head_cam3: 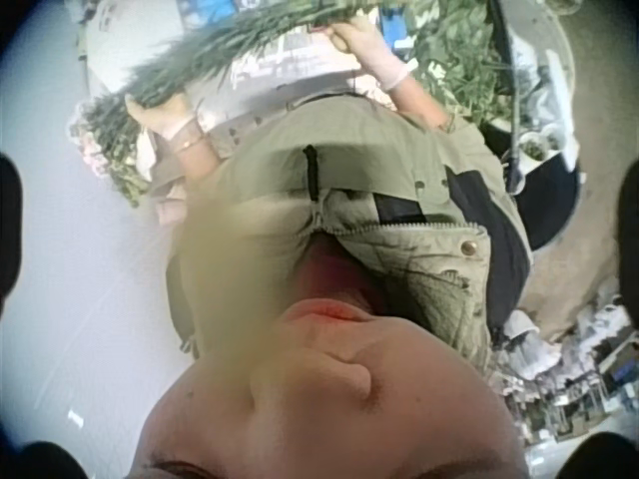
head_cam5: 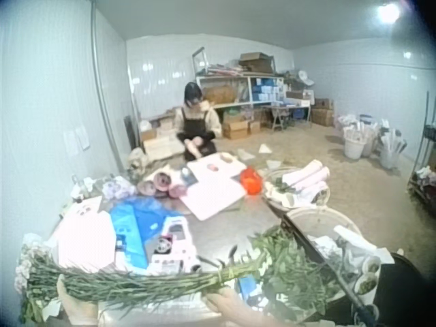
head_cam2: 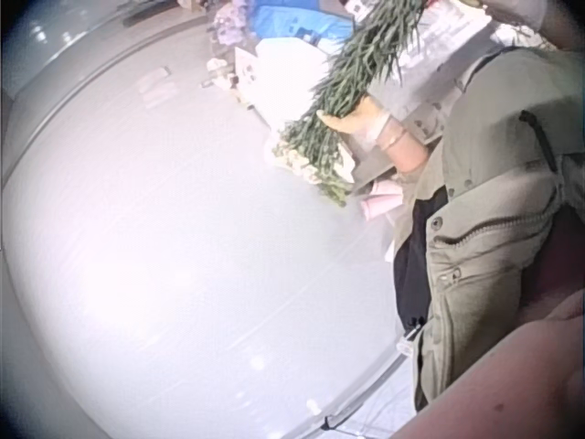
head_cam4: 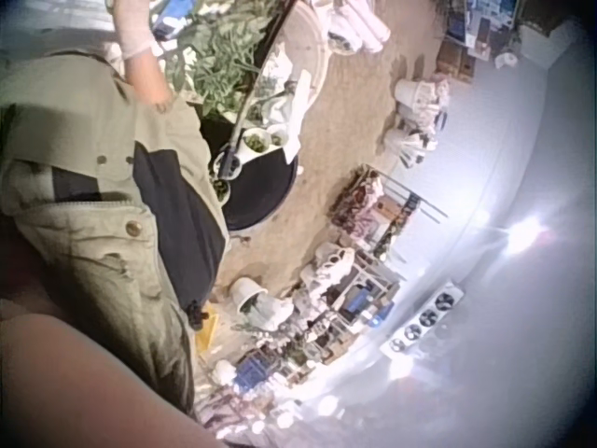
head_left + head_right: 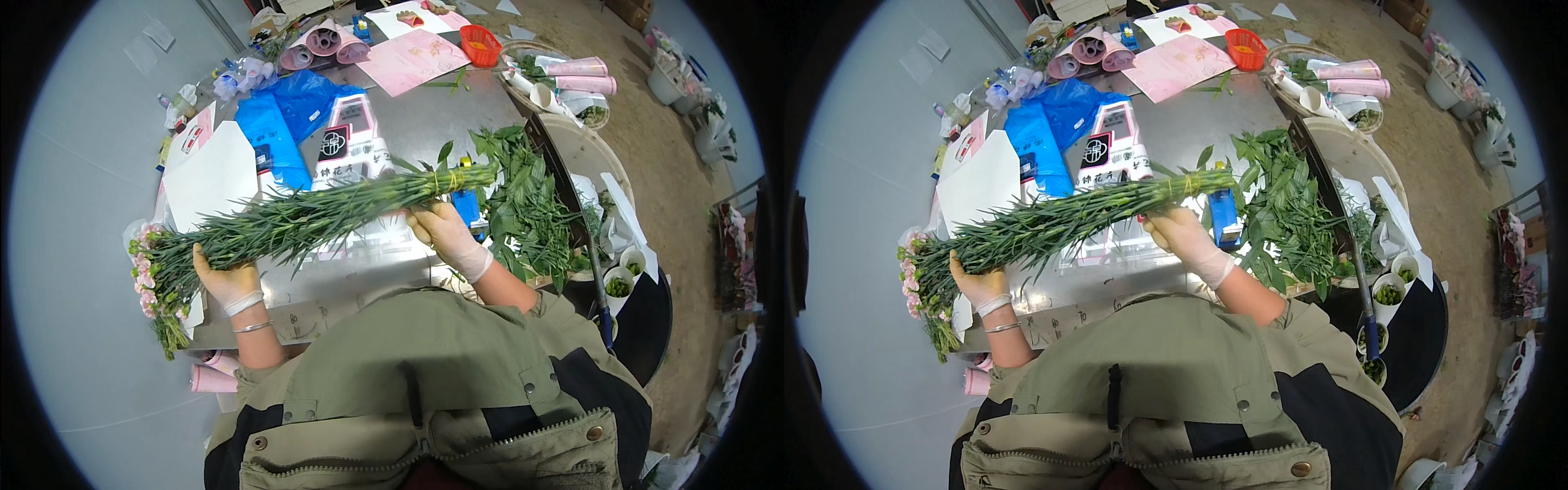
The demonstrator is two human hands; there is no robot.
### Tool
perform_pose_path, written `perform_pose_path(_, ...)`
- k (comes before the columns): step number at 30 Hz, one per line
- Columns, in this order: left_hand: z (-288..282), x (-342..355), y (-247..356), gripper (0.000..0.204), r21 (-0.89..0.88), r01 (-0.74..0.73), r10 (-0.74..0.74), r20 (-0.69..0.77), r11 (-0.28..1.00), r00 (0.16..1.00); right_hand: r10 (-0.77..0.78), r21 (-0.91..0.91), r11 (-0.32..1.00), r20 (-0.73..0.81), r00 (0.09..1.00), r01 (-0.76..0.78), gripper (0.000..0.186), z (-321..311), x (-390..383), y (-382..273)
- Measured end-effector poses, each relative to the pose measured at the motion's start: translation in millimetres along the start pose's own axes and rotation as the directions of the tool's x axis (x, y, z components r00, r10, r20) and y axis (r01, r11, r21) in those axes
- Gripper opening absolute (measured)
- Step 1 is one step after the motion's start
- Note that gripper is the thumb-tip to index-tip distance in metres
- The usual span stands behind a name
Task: The person assembles flower bouquets by gathering stems, trimming them with shears, and wrapping them in cellophane and paper. They handle white and pink flowers, repeatedly cut stems, and place finished bouquets on the table.
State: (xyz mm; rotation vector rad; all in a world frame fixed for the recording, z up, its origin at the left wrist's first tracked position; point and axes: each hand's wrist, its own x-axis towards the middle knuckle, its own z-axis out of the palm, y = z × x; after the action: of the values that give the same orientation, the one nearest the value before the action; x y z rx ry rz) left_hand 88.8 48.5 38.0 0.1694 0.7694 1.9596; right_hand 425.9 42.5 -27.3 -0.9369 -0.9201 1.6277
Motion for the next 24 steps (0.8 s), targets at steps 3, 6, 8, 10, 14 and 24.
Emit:
perform_pose_path(3, -12, 7, 0, 0.036, -0.016, 0.032, -0.032, 0.024, 0.999, 0.999, 0.053, 0.21, 0.975, 0.123, 0.991, -0.078, 0.021, -24, -15, 21)
perform_pose_path(6, -26, 23, 8, 0.033, 0.018, -0.003, 0.003, 0.002, 1.0, 1.0, -0.034, 0.541, 0.841, 0.012, 0.999, 0.022, 0.021, -69, -19, 33)
perform_pose_path(8, -37, 37, 30, 0.034, 0.009, -0.078, 0.078, -0.03, 0.997, 0.996, -0.386, 0.618, 0.683, -0.146, 0.911, 0.389, 0.02, -136, -29, 12)
perform_pose_path(10, -53, 47, 63, 0.035, -0.021, -0.148, 0.147, -0.031, 0.989, 0.989, -0.282, 0.547, 0.603, -0.535, 0.796, 0.581, 0.025, -209, -66, -29)
perform_pose_path(14, -90, 59, 129, 0.037, -0.068, -0.298, 0.291, -0.09, 0.952, 0.952, -0.063, 0.286, 0.571, -0.919, 0.388, 0.77, 0.081, -289, -140, -80)
perform_pose_path(24, -202, 79, 226, 0.038, -0.061, -0.403, 0.386, -0.191, 0.913, 0.903, -0.103, -0.81, 0.585, -0.017, 0.995, 0.047, 0.027, 6, 56, 166)
